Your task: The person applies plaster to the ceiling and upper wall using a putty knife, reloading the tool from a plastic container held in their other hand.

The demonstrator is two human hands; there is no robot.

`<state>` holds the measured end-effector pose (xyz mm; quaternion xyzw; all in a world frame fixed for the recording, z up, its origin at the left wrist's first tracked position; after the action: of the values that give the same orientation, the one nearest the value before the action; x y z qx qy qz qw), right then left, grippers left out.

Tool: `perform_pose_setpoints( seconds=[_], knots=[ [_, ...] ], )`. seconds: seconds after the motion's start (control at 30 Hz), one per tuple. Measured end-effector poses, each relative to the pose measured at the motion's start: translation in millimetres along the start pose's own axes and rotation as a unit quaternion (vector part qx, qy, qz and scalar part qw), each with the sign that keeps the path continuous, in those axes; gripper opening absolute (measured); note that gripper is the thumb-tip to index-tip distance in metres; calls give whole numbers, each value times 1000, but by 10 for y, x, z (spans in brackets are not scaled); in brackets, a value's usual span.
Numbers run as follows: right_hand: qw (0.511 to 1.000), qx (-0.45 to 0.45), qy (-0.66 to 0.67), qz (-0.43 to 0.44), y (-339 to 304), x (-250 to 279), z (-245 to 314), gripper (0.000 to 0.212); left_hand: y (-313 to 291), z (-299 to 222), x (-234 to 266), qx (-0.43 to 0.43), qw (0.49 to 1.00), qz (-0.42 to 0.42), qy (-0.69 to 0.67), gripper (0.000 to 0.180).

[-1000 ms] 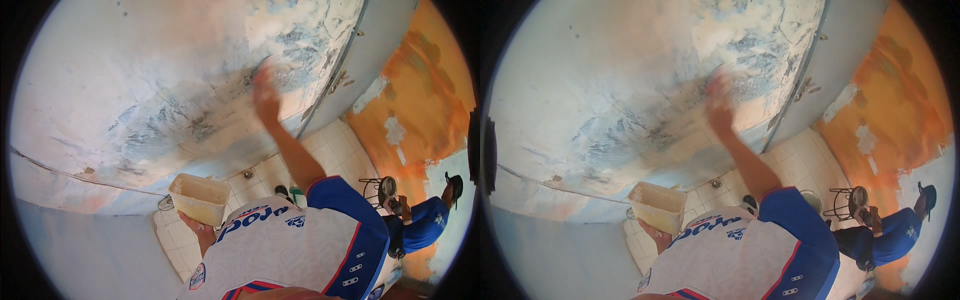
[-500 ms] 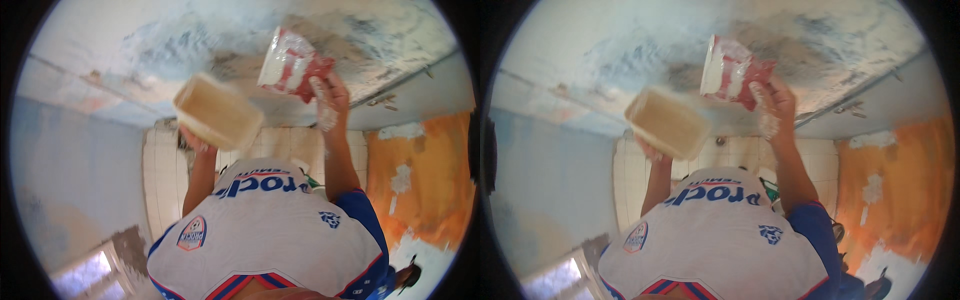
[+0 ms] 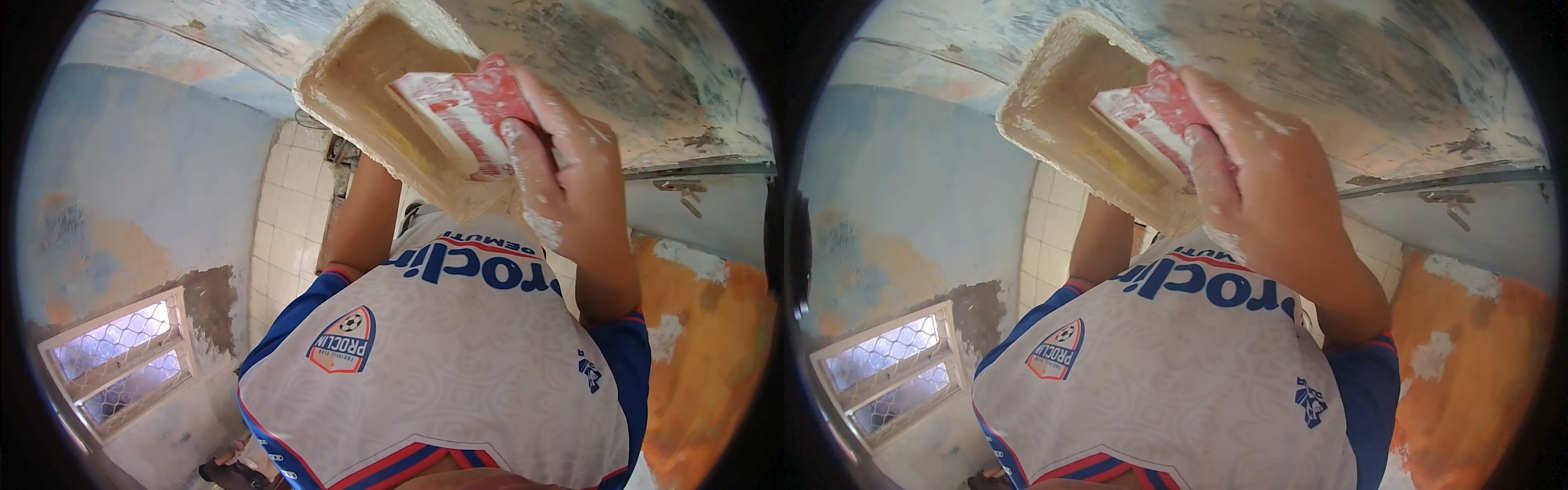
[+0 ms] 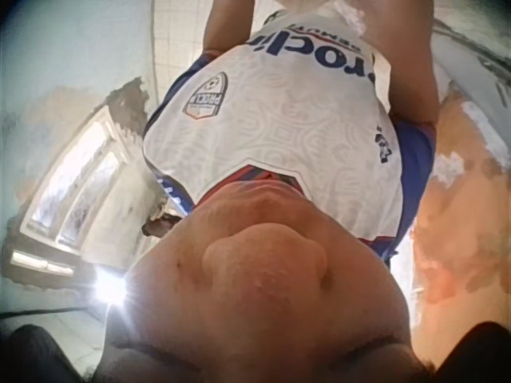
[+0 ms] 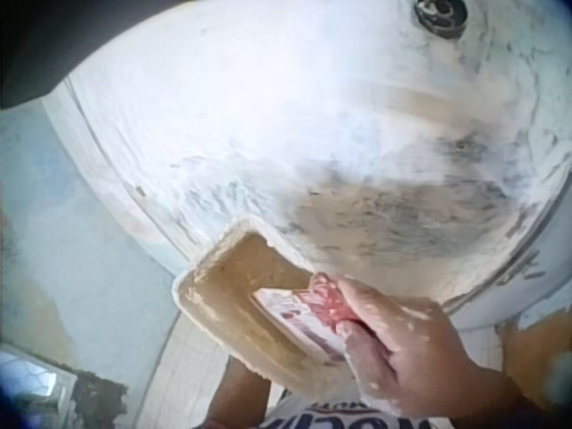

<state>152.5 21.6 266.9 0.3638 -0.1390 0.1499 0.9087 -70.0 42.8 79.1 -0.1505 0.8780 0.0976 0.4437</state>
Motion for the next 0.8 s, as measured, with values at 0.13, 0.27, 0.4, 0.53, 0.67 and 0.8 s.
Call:
perform_pose_setpoints(
  seconds=[0.13,0.27,0.4,0.53,0.67,0.8],
  knots=[
    [997,-34,31,61,-106,46,-128,38,-57,64,-35,-18,1000,-20,2,68],
    [986,-93,57,124,-127,169,-233,39,-51,96,-27,-57,997,-48,4,68],
    [982,-126,117,84,-190,196,-431,37,-95,124,-49,-87,994,-67,7,69],
    [966,-177,171,74,-280,260,-630,39,-126,176,-89,-105,991,-79,12,69],
    [930,-255,255,70,-340,317,-722,41,-137,282,-72,-107,990,-93,23,69],
    [911,-313,255,87,-345,356,-828,42,-186,416,18,-112,986,-115,32,69]
  ],
)
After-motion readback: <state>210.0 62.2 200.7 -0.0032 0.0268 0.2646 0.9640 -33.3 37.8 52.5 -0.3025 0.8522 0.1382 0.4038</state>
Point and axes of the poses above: each hand's wrist, its own y-axis towards the middle knuckle, its own x-axis out of the back of the hand, z = x × y, the point moved 3 cm from there along y, towards the middle knuckle, and after that the axes turned 12 degrees about -z, right-handed, at the moved point
